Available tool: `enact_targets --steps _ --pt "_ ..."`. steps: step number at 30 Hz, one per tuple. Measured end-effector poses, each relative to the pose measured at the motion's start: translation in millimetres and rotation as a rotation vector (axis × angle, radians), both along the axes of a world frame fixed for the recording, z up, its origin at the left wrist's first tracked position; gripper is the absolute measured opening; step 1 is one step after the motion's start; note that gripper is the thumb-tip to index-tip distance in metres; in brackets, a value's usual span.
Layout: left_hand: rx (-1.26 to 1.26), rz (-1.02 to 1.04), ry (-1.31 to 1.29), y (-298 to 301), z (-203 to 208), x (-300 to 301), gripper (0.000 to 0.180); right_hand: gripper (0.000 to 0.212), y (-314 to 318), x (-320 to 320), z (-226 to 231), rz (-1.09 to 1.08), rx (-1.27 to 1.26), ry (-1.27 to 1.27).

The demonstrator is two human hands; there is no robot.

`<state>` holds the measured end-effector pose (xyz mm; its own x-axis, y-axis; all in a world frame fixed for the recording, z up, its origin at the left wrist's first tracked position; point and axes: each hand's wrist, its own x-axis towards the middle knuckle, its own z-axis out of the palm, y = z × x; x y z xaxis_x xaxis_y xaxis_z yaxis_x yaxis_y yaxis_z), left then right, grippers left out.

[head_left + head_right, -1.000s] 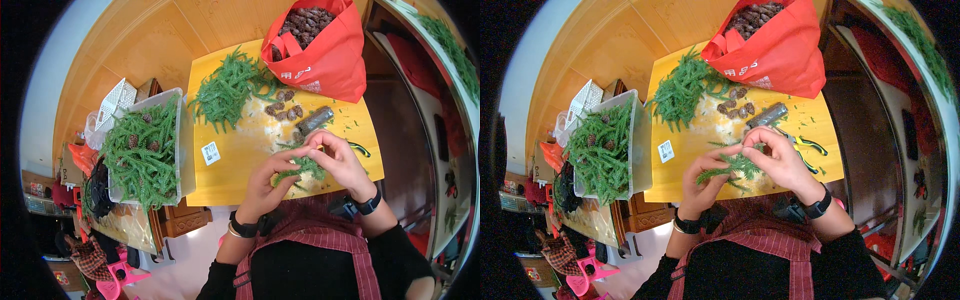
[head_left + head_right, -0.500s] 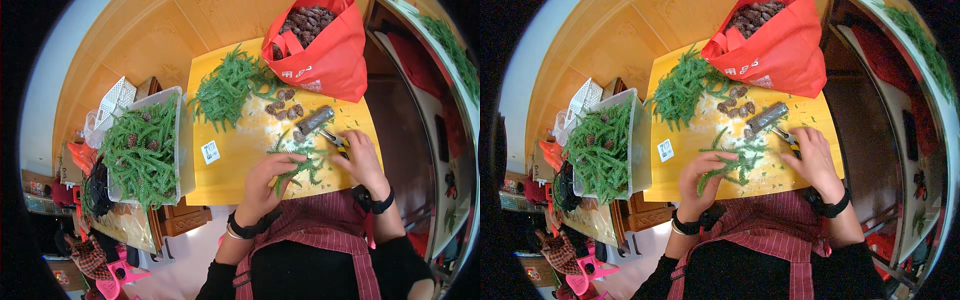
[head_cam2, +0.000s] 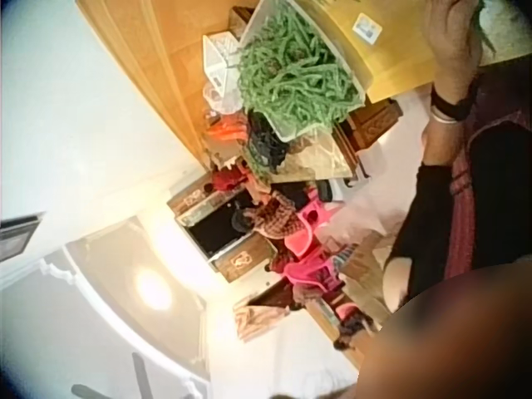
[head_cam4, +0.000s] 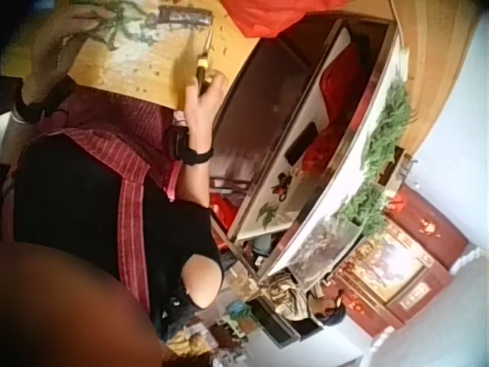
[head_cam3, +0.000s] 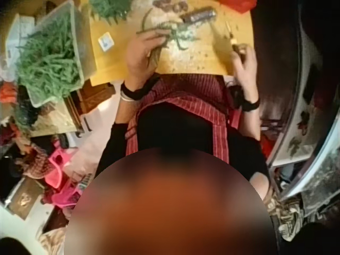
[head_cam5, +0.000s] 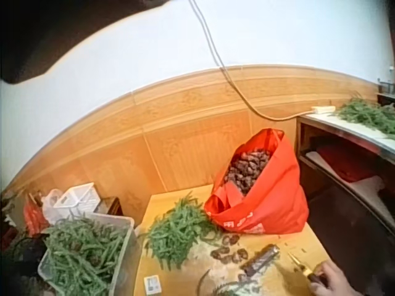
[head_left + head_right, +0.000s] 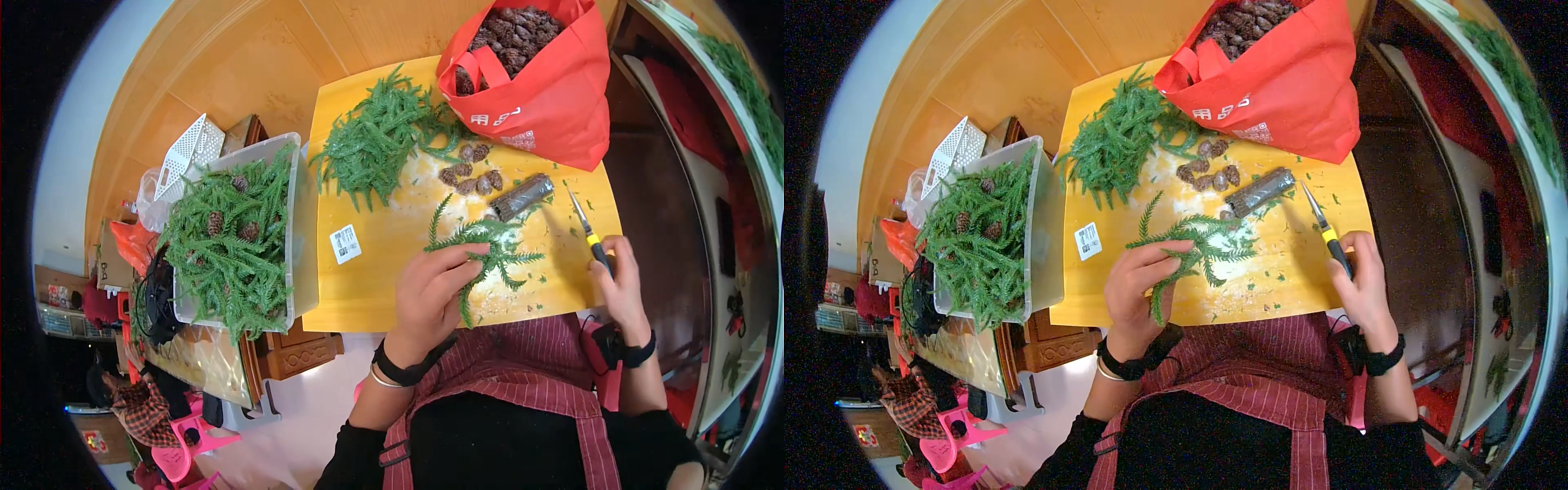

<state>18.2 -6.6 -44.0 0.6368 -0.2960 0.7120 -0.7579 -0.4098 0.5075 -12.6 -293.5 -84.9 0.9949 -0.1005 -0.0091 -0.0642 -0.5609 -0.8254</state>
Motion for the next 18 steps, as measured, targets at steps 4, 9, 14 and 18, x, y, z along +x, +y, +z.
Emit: enact_targets --steps 4,9,14,18 --pt "-0.067 0.001 -0.079 -4.9 -5.0 3.4 0.024 0.018 14.7 -8.5 40.9 0.195 0.07 -0.274" --pt "0.025 0.02 -0.033 -10.2 -0.2 2.1 0.029 0.029 35.6 -6.3 63.0 0.381 0.058 -0.218" --pt "-0.022 0.026 -0.098 -9.6 -2.4 -0.8 0.018 0.025 50.0 4.8 63.1 0.512 0.036 -0.381" --pt "-0.029 0.018 -0.123 -9.3 -6.2 -0.4 0.017 0.023 57.3 4.9 65.2 0.534 -0.017 -0.456"
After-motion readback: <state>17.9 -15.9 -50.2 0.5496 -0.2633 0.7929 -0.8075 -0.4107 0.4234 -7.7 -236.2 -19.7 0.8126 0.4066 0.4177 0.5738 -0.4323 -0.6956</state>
